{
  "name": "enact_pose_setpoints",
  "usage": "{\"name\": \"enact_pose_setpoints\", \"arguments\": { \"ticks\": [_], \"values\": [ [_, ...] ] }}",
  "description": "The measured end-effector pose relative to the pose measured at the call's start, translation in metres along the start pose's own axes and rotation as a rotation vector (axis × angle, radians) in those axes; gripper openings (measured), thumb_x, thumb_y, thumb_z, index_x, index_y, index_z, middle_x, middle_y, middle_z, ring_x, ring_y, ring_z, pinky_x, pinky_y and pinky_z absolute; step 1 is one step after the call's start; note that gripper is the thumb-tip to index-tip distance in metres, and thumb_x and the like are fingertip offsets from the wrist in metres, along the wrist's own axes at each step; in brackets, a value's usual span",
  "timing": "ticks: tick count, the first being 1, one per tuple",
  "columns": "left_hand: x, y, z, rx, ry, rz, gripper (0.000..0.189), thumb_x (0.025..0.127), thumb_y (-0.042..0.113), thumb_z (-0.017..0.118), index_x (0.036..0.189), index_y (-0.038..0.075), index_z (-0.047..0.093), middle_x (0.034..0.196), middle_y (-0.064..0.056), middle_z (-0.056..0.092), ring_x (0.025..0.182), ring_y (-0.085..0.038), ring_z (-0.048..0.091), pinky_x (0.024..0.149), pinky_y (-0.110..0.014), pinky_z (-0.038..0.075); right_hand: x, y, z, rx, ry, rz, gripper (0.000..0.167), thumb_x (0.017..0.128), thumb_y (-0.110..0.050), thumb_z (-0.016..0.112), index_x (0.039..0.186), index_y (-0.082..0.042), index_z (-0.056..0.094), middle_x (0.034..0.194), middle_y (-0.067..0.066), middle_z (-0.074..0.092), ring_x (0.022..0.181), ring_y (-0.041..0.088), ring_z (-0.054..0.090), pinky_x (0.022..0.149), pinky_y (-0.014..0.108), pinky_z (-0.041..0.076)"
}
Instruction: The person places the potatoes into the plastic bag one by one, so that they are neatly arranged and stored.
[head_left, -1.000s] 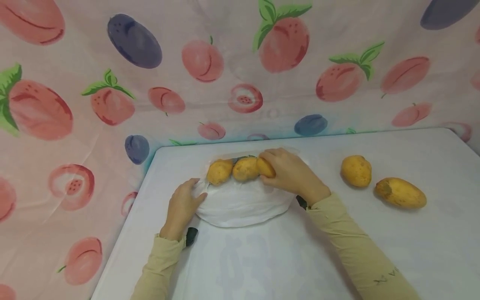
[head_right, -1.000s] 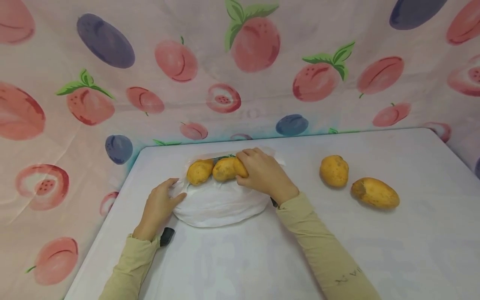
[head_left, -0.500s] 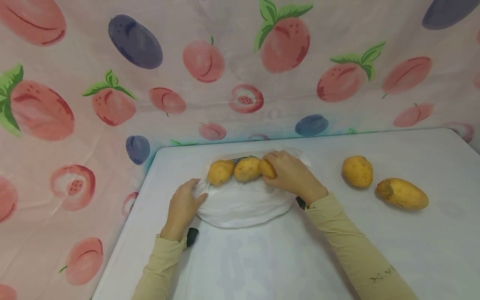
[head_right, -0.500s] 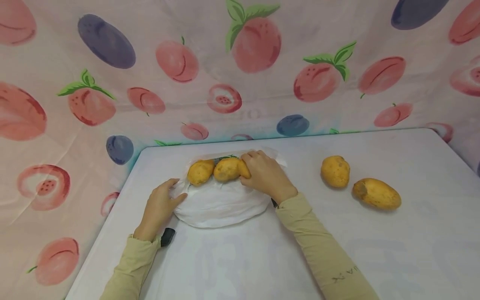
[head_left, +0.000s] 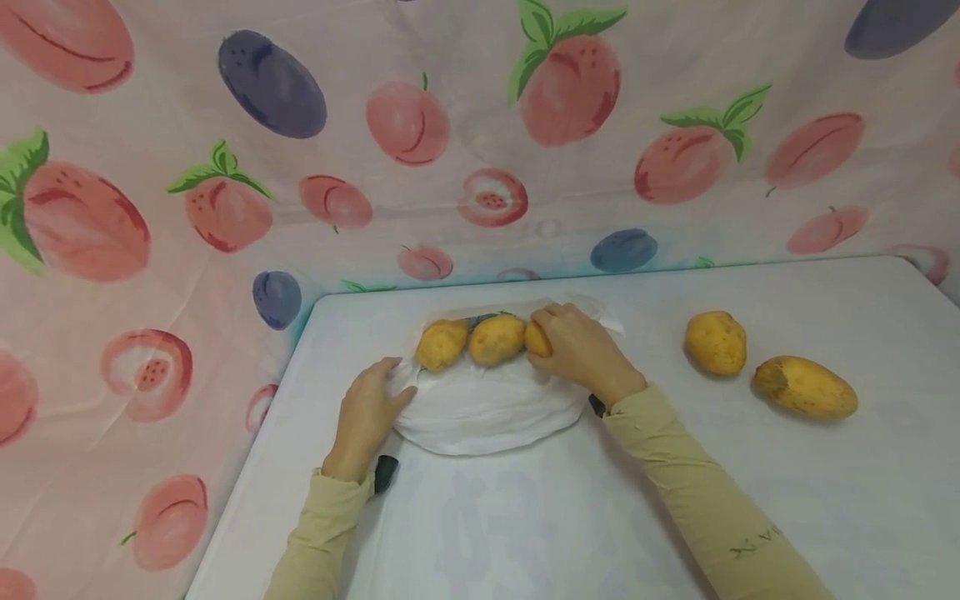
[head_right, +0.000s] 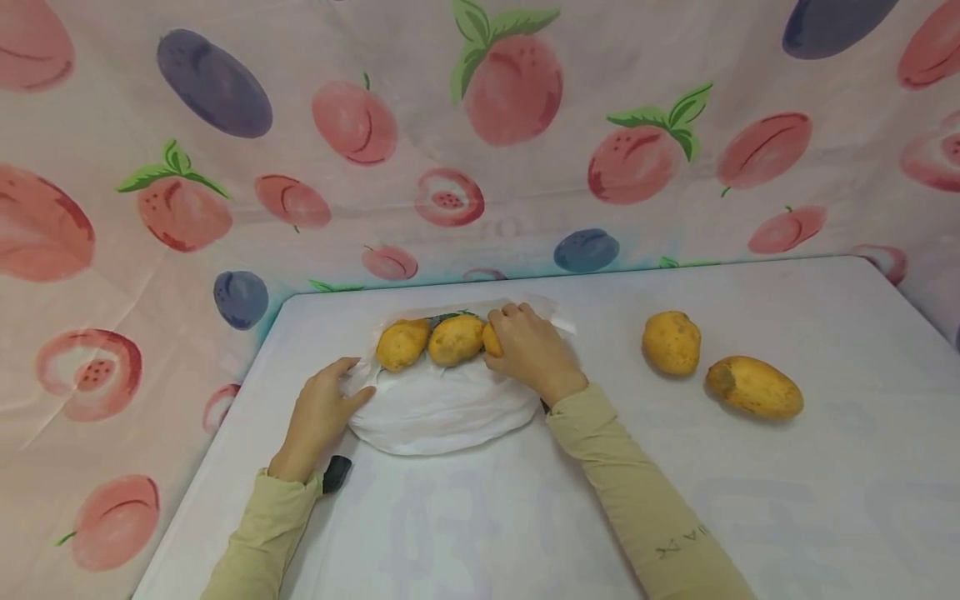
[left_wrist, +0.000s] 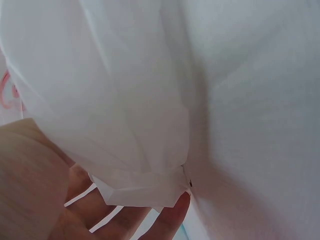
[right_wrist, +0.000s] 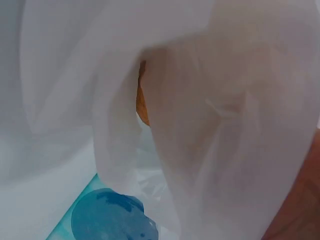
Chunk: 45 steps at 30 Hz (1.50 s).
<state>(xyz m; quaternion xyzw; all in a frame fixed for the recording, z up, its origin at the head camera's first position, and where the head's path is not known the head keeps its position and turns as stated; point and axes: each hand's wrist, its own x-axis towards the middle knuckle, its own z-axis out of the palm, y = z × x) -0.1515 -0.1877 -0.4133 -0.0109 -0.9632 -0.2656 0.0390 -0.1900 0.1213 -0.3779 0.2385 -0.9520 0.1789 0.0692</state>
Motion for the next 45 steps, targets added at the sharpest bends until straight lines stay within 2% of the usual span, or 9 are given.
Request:
{"name": "enact_pose_setpoints", "arguments": {
  "ticks": [6,13,21,31,39,45],
  "values": [
    [0.000,-0.001,0.001,-0.007,-0.010,-0.002,0.053,0.087,0.018,0.076,0.134,0.000,0.058,0.134,-0.022,0.060,0.126,-0.040,0.055,0.104,-0.053,0.045,0.002,-0.001,0.006,-0.025,0.013,0.029,0.051,0.082,-0.026,0.079,0.118,0.006,0.062,0.116,0.021,0.065,0.104,0.036,0.061,0.091,0.047,0.052],
    [0.000,-0.001,0.001,-0.007,-0.004,0.008,0.052,0.087,0.018,0.076,0.133,0.001,0.059,0.133,-0.022,0.060,0.125,-0.040,0.055,0.103,-0.053,0.046,0.004,-0.003,0.013,-0.059,0.058,0.055,0.049,0.082,-0.026,0.079,0.114,0.007,0.061,0.112,0.024,0.064,0.098,0.038,0.059,0.085,0.044,0.052],
    [-0.001,-0.002,0.001,-0.003,0.016,0.021,0.051,0.086,0.017,0.077,0.131,0.000,0.060,0.131,-0.022,0.062,0.123,-0.040,0.057,0.101,-0.054,0.047,0.005,-0.011,0.019,-0.147,0.086,0.065,0.051,0.081,-0.029,0.081,0.111,0.006,0.060,0.103,0.024,0.061,0.094,0.039,0.059,0.076,0.047,0.055],
    [-0.001,0.001,0.001,0.010,0.005,0.009,0.051,0.087,0.019,0.076,0.132,0.002,0.059,0.132,-0.021,0.061,0.123,-0.039,0.057,0.101,-0.054,0.047,0.003,-0.012,0.022,-0.135,0.106,0.062,0.052,0.081,-0.029,0.081,0.113,0.006,0.059,0.106,0.025,0.060,0.098,0.040,0.058,0.080,0.049,0.054],
    [-0.001,0.001,0.001,0.007,0.000,0.010,0.051,0.087,0.019,0.076,0.132,0.001,0.059,0.132,-0.022,0.061,0.123,-0.040,0.057,0.101,-0.054,0.047,0.004,-0.012,0.023,-0.137,0.119,0.049,0.053,0.081,-0.030,0.082,0.113,0.006,0.060,0.106,0.025,0.061,0.095,0.039,0.058,0.077,0.047,0.054],
    [-0.001,0.000,0.001,0.011,0.000,0.016,0.051,0.087,0.019,0.076,0.132,0.001,0.059,0.132,-0.021,0.061,0.123,-0.039,0.057,0.102,-0.053,0.046,0.002,-0.009,0.024,-0.126,0.131,0.040,0.057,0.083,-0.040,0.079,0.112,0.005,0.060,0.108,0.023,0.060,0.096,0.038,0.058,0.079,0.046,0.054]
  ]
}}
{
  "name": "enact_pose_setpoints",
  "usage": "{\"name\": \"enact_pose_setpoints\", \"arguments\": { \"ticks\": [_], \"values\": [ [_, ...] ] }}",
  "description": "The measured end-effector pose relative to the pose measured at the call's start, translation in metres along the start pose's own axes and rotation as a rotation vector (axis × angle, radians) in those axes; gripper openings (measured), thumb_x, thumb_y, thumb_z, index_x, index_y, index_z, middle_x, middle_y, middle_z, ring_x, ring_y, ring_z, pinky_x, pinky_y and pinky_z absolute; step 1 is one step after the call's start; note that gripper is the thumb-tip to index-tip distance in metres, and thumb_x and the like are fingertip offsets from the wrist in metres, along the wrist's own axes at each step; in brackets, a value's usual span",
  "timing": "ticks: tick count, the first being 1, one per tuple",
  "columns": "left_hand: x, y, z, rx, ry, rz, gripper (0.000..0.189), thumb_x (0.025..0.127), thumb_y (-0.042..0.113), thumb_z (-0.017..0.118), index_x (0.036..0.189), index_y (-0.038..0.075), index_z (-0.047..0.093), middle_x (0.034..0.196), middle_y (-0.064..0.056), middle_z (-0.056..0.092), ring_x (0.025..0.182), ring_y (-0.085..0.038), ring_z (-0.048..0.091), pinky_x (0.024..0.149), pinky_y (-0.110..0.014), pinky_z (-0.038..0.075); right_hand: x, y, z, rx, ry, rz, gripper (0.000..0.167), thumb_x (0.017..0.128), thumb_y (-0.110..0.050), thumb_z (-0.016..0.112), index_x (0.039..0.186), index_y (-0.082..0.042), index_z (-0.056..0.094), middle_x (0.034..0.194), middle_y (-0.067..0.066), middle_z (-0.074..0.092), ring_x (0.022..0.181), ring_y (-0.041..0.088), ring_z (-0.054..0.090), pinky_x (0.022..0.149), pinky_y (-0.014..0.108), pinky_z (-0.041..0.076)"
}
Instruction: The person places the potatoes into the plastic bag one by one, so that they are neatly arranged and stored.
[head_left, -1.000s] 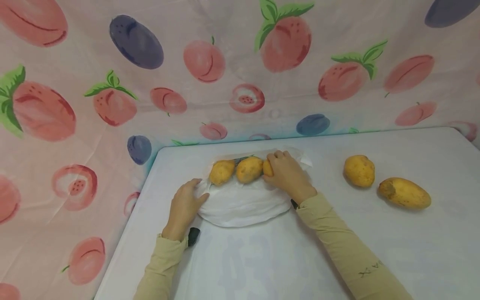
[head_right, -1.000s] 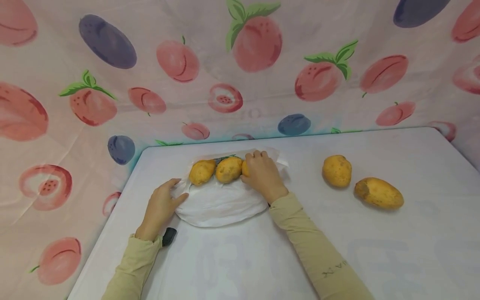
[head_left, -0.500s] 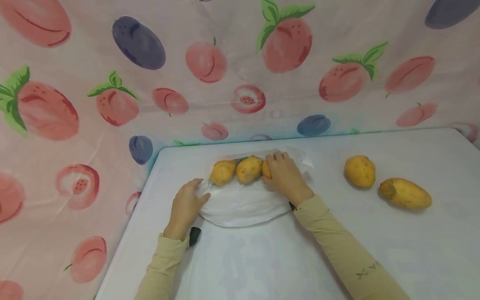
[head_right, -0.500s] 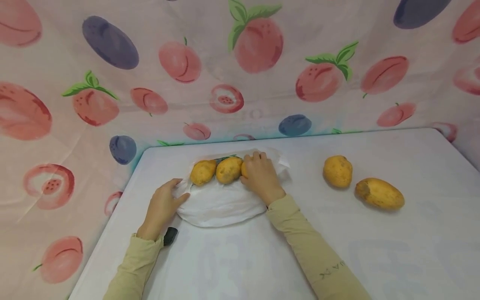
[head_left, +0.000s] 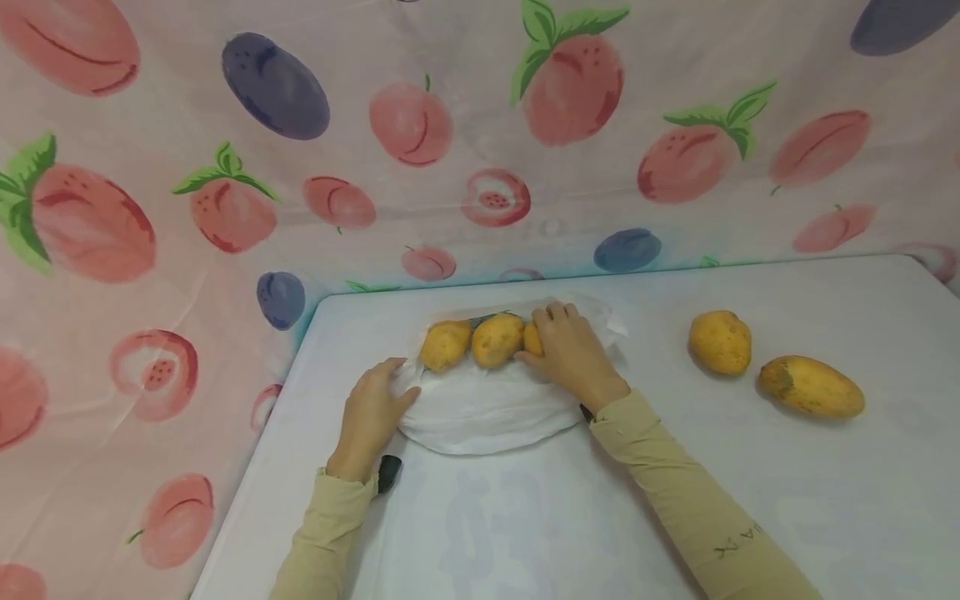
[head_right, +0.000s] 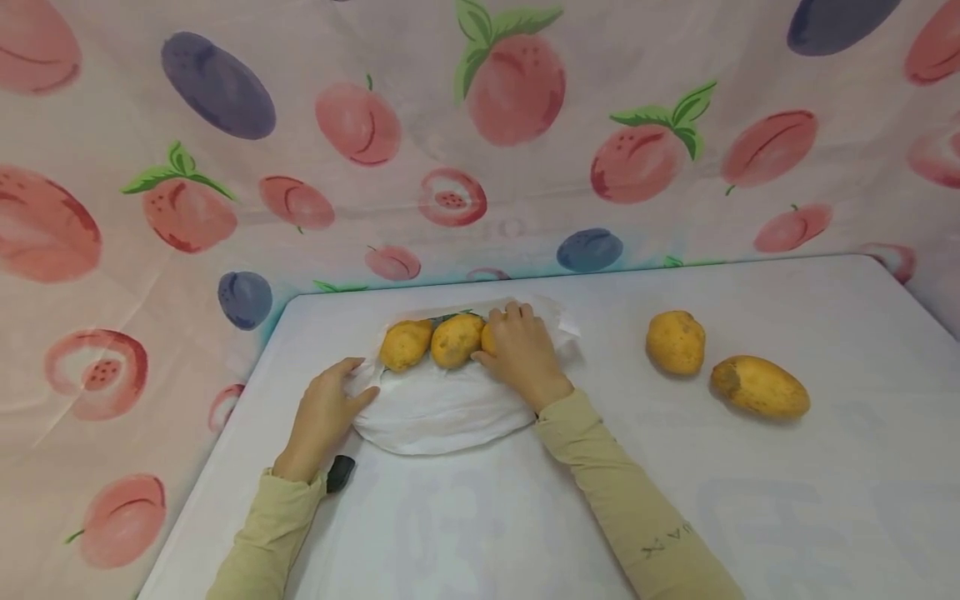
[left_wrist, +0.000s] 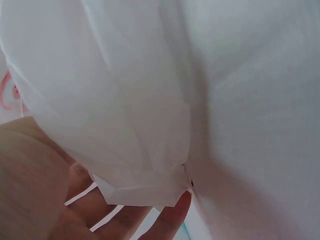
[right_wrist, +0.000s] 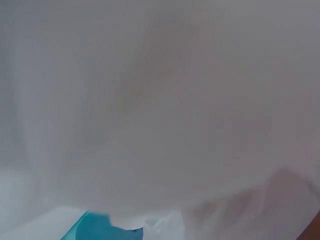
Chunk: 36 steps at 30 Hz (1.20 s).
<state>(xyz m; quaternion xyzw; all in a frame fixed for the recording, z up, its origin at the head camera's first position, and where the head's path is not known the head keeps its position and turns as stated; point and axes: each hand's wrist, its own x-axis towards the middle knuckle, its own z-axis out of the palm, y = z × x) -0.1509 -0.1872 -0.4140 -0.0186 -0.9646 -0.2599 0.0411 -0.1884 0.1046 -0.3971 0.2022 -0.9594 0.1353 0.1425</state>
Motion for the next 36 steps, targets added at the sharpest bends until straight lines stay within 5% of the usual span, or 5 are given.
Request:
{"name": "enact_pose_setpoints", "arguments": {
  "ticks": [14,36],
  "values": [
    [-0.001,0.000,-0.001,0.003,-0.001,-0.001,0.051,0.088,0.019,0.076,0.132,0.001,0.059,0.132,-0.022,0.061,0.124,-0.040,0.056,0.102,-0.053,0.046,-0.006,0.006,-0.013,0.124,-0.047,0.013,0.061,0.091,-0.040,0.071,0.125,0.008,0.054,0.123,0.025,0.058,0.114,0.040,0.054,0.102,0.049,0.047],
    [0.000,-0.001,0.000,0.013,0.028,0.022,0.051,0.086,0.017,0.077,0.131,0.001,0.060,0.128,-0.022,0.063,0.120,-0.040,0.058,0.098,-0.054,0.048,-0.027,0.022,-0.045,0.087,-0.037,-0.014,0.056,0.092,-0.029,0.071,0.131,0.007,0.054,0.128,0.022,0.057,0.120,0.037,0.052,0.101,0.048,0.049]
  ]
}}
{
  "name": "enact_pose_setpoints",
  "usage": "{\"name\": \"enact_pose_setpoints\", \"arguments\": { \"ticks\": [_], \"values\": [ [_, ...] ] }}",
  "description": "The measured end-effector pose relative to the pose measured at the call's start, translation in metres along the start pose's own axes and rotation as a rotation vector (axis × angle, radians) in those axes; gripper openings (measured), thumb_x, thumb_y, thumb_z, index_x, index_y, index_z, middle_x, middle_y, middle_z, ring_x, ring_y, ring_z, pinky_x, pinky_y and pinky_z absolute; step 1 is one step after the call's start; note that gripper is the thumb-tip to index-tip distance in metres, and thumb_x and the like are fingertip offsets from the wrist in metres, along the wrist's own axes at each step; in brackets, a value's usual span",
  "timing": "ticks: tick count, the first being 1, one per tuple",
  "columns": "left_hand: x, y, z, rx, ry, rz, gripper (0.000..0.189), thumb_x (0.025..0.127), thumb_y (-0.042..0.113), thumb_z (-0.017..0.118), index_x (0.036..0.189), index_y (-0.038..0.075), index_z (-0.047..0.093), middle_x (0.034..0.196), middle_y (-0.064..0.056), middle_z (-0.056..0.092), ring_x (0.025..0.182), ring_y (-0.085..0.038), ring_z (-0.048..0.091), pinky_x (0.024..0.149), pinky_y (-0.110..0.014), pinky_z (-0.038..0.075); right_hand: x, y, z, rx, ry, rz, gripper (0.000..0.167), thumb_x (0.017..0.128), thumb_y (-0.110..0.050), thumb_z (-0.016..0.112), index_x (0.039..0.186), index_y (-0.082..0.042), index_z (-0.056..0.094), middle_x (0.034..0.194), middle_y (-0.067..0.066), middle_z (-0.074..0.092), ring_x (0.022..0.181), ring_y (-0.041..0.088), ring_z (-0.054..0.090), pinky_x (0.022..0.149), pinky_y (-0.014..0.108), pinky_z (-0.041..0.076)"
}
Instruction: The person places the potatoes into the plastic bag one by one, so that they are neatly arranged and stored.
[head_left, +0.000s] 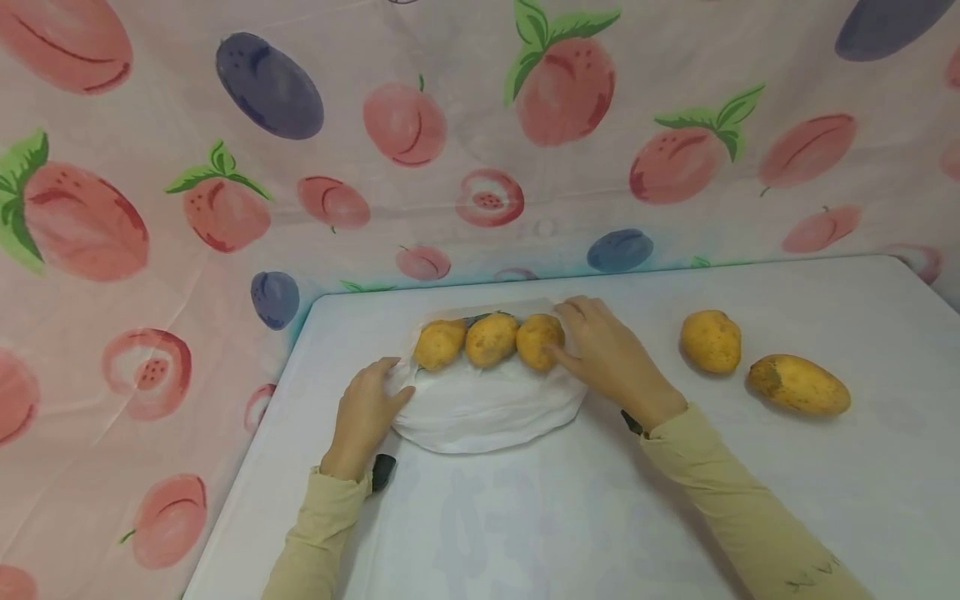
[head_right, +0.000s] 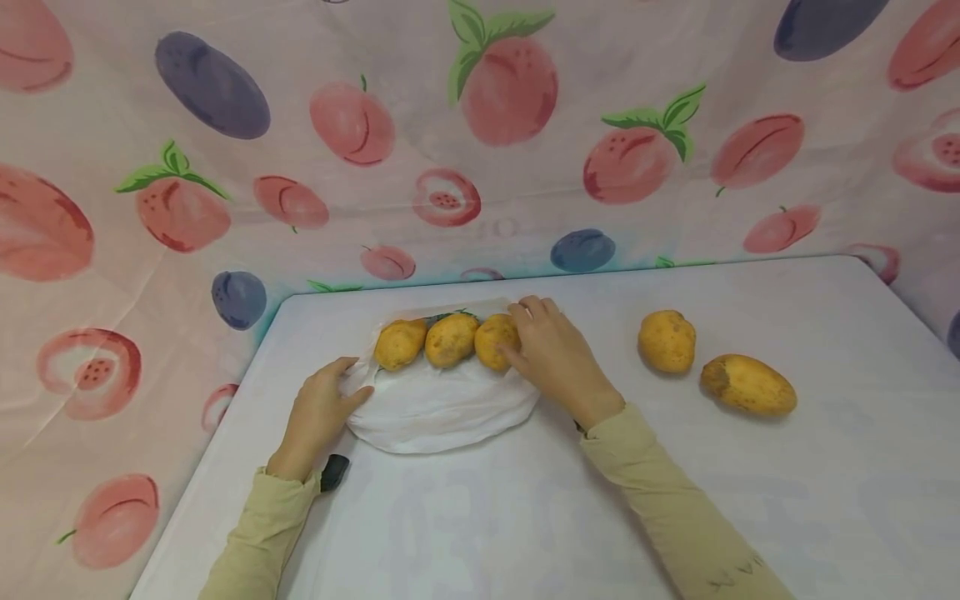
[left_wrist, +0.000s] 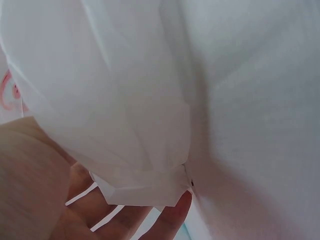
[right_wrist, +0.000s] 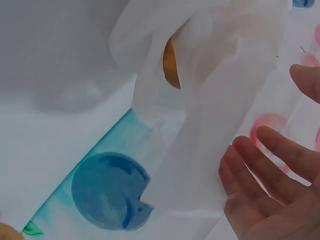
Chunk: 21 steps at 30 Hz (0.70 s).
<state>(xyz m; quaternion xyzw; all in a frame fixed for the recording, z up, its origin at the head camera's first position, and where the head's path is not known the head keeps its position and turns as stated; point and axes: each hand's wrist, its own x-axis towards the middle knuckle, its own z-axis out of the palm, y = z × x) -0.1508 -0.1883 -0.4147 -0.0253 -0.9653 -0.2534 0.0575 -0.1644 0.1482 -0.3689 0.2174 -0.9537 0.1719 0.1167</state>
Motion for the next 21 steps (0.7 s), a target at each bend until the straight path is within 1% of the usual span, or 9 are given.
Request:
{"name": "enact_pose_setpoints", "arguments": {
  "ticks": [4,8,11,15,21],
  "values": [
    [0.000,0.001,0.000,0.001,0.002,-0.001,0.051,0.086,0.018,0.077,0.130,0.001,0.060,0.128,-0.021,0.064,0.119,-0.040,0.059,0.096,-0.055,0.049,-0.004,0.004,-0.003,-0.008,0.045,-0.023,0.054,0.091,-0.025,0.073,0.130,0.007,0.054,0.127,0.022,0.057,0.119,0.036,0.053,0.102,0.048,0.048],
    [-0.001,0.002,-0.001,-0.002,-0.012,-0.015,0.051,0.087,0.018,0.077,0.132,0.001,0.059,0.130,-0.021,0.063,0.121,-0.040,0.058,0.098,-0.054,0.048,-0.008,0.008,-0.006,-0.014,0.085,-0.047,0.051,0.089,-0.021,0.073,0.128,0.007,0.055,0.125,0.021,0.058,0.118,0.035,0.053,0.101,0.047,0.048],
    [-0.002,0.002,-0.002,-0.009,-0.023,-0.023,0.052,0.087,0.019,0.076,0.133,0.001,0.058,0.131,-0.022,0.062,0.122,-0.040,0.057,0.100,-0.054,0.047,-0.011,0.011,-0.007,-0.015,0.086,-0.037,0.050,0.090,-0.020,0.072,0.129,0.006,0.055,0.126,0.021,0.058,0.119,0.036,0.053,0.101,0.048,0.048],
    [-0.002,0.002,-0.002,-0.009,-0.024,-0.017,0.052,0.087,0.018,0.076,0.133,0.000,0.058,0.130,-0.022,0.062,0.122,-0.041,0.057,0.101,-0.054,0.047,-0.014,0.017,-0.011,-0.016,0.071,-0.007,0.049,0.092,-0.021,0.069,0.130,0.006,0.055,0.128,0.022,0.057,0.121,0.037,0.051,0.102,0.051,0.047],
    [-0.001,0.001,-0.002,-0.010,-0.020,-0.012,0.053,0.087,0.017,0.076,0.133,-0.001,0.058,0.131,-0.023,0.062,0.122,-0.041,0.057,0.101,-0.054,0.046,-0.020,0.027,-0.018,-0.020,0.072,0.027,0.048,0.092,-0.020,0.069,0.130,0.006,0.055,0.129,0.023,0.056,0.122,0.038,0.050,0.102,0.052,0.047]
  ]
}}
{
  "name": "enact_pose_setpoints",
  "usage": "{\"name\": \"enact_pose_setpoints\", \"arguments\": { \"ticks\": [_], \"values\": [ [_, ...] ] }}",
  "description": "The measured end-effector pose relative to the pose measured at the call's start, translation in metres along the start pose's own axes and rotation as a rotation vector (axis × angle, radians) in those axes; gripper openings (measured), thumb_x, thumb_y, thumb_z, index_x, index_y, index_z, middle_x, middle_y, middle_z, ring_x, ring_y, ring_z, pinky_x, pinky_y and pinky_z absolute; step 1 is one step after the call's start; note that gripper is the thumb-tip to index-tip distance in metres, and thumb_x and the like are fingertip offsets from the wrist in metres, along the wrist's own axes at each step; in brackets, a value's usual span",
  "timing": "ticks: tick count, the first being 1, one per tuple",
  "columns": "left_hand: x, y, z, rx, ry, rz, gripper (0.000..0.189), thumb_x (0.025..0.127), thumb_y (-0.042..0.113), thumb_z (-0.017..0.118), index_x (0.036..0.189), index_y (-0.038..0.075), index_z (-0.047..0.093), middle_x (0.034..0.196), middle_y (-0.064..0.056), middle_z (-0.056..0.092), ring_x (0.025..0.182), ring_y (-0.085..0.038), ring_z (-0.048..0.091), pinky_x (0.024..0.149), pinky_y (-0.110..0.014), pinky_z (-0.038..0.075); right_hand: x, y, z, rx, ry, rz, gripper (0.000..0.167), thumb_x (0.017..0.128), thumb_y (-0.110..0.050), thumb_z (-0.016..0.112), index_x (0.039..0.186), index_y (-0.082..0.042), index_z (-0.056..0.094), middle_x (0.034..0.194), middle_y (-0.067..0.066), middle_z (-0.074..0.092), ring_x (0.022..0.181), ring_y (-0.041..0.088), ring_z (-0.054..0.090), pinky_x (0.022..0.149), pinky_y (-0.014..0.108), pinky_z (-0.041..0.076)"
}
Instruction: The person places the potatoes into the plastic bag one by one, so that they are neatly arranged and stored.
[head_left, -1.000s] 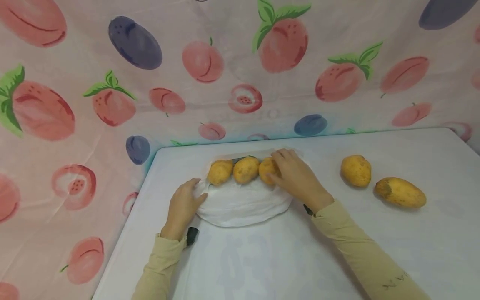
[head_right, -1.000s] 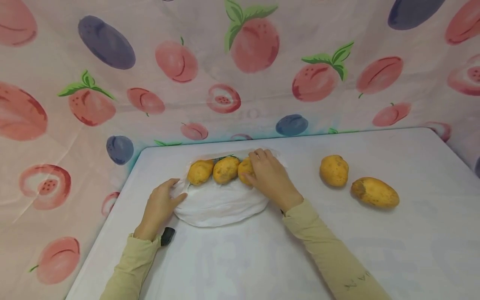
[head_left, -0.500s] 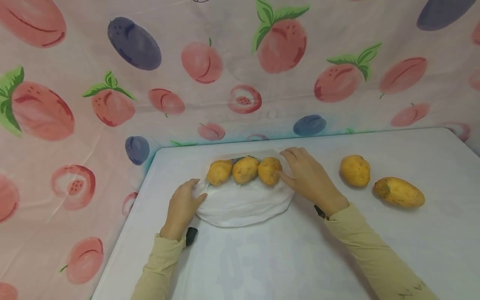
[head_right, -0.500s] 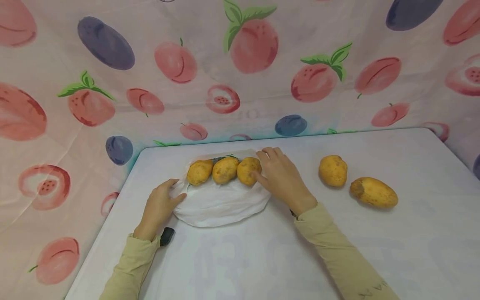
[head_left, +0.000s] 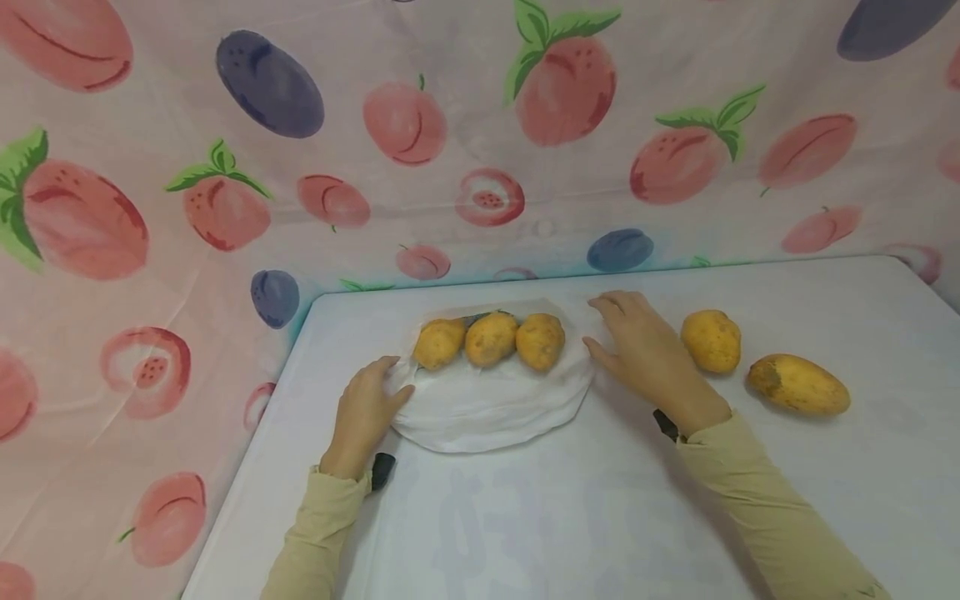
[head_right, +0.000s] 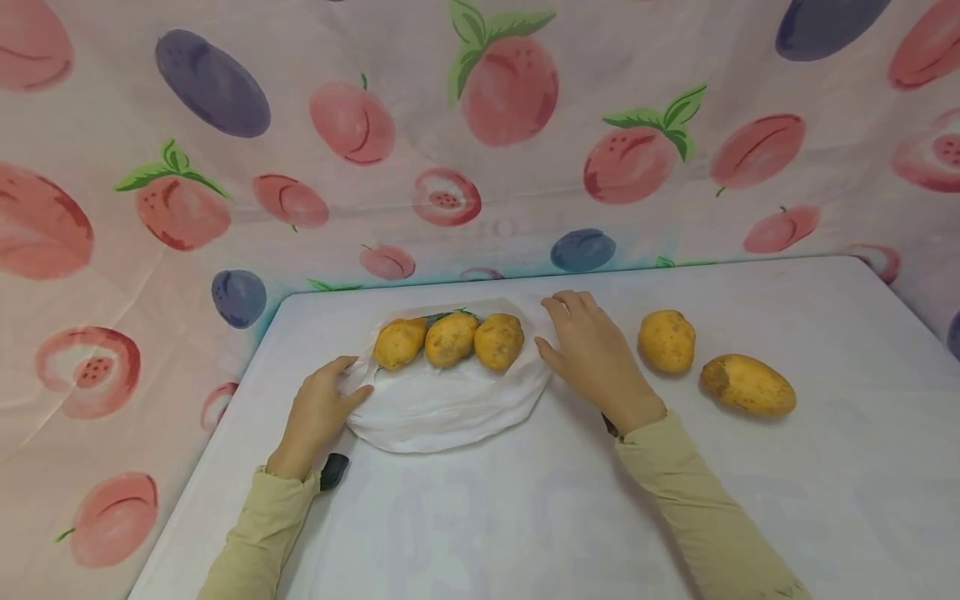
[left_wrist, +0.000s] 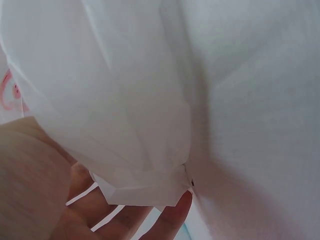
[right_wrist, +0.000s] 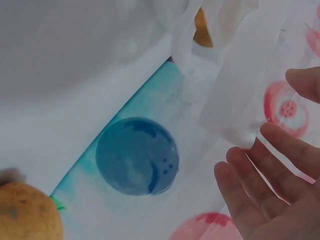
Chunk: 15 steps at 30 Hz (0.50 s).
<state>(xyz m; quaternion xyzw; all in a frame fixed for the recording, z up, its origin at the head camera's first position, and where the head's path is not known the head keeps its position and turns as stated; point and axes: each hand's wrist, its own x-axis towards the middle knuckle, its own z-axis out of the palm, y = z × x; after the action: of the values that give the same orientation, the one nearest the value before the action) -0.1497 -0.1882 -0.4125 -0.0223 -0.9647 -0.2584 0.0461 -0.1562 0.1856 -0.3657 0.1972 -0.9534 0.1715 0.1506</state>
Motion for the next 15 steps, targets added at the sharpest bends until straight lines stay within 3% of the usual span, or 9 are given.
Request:
{"name": "enact_pose_setpoints", "arguments": {
  "ticks": [15],
  "values": [
    [0.001,0.001,0.001,0.005,0.005,-0.001,0.052,0.086,0.017,0.077,0.132,0.000,0.059,0.130,-0.022,0.062,0.122,-0.040,0.057,0.100,-0.054,0.046,-0.008,0.022,-0.007,-0.011,0.008,0.031,0.046,0.091,-0.016,0.070,0.126,0.009,0.056,0.126,0.026,0.057,0.119,0.042,0.051,0.102,0.055,0.045]
  ]
}}
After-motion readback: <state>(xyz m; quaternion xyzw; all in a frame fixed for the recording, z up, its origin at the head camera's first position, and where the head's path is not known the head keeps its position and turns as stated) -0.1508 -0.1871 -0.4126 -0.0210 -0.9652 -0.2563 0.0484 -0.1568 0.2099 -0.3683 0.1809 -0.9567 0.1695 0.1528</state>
